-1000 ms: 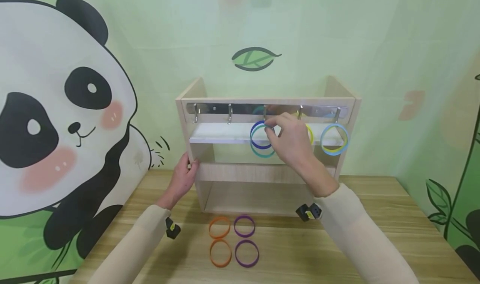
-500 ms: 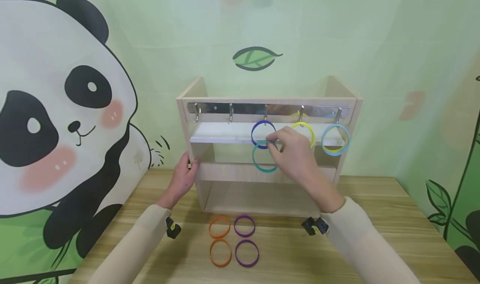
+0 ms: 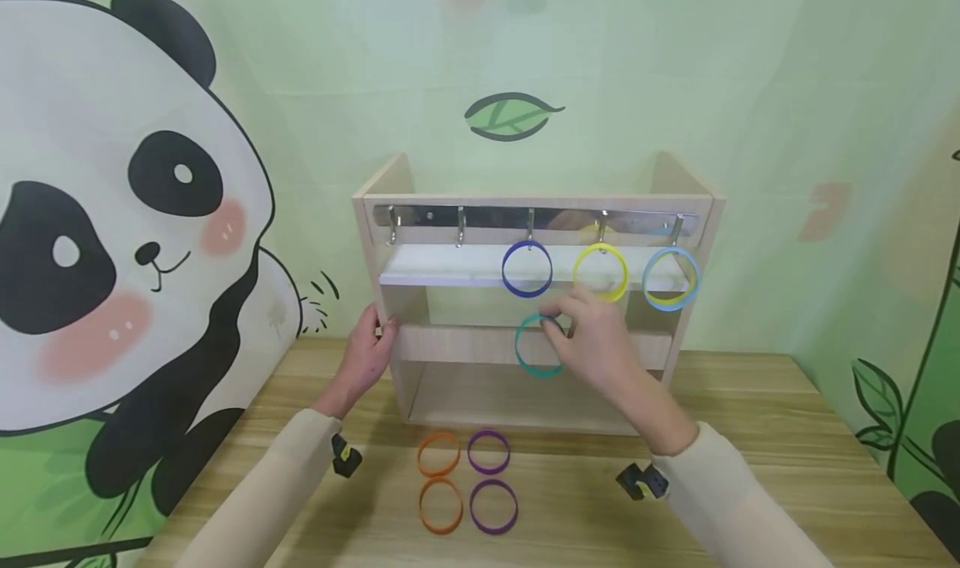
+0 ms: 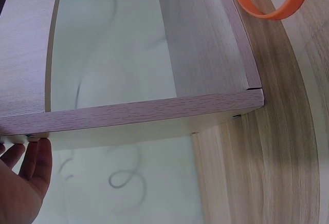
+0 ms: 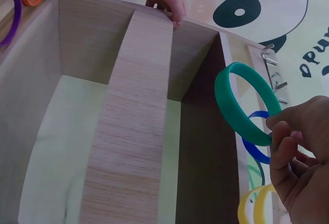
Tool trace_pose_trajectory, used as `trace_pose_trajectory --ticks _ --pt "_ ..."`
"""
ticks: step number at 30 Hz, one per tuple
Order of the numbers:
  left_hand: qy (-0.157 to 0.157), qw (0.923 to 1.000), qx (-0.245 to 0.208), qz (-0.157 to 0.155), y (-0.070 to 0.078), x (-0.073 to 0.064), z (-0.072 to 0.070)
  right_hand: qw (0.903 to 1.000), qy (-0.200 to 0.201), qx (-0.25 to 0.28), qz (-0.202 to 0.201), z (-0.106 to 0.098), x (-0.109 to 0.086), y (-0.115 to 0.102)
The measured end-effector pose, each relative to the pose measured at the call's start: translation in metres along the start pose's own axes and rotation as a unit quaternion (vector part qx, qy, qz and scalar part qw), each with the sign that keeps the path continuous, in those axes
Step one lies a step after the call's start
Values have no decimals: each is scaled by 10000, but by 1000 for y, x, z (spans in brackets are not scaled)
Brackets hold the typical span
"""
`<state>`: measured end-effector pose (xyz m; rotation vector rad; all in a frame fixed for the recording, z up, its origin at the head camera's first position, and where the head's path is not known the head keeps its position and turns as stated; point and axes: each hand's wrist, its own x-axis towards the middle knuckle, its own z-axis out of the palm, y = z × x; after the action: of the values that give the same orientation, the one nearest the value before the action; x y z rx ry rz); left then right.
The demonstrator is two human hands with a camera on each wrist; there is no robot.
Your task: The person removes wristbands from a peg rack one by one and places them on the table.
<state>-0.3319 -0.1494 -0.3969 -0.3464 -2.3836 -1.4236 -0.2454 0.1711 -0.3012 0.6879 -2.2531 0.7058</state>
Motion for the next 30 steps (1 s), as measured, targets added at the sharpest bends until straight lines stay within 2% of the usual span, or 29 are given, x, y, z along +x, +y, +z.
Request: trace_pose_trajectory --ticks 7,12,19,23,30 --pt "-14 10000 24 -16 -1 0 0 9997 13 114 -216 11 -17 5" --pt "15 10000 32 -6 -1 1 0 9991 -236 132 -320 23 -29 10" --pt "-15 10000 21 -45 0 0 -1 9967 -795 174 79 35 -46 15" --pt "15 10000 10 -28 0 0 0 9951 -943 197 216 41 -54 20" --pt "46 10000 24 -61 0 0 1 9942 -1059 -26 195 52 -67 29"
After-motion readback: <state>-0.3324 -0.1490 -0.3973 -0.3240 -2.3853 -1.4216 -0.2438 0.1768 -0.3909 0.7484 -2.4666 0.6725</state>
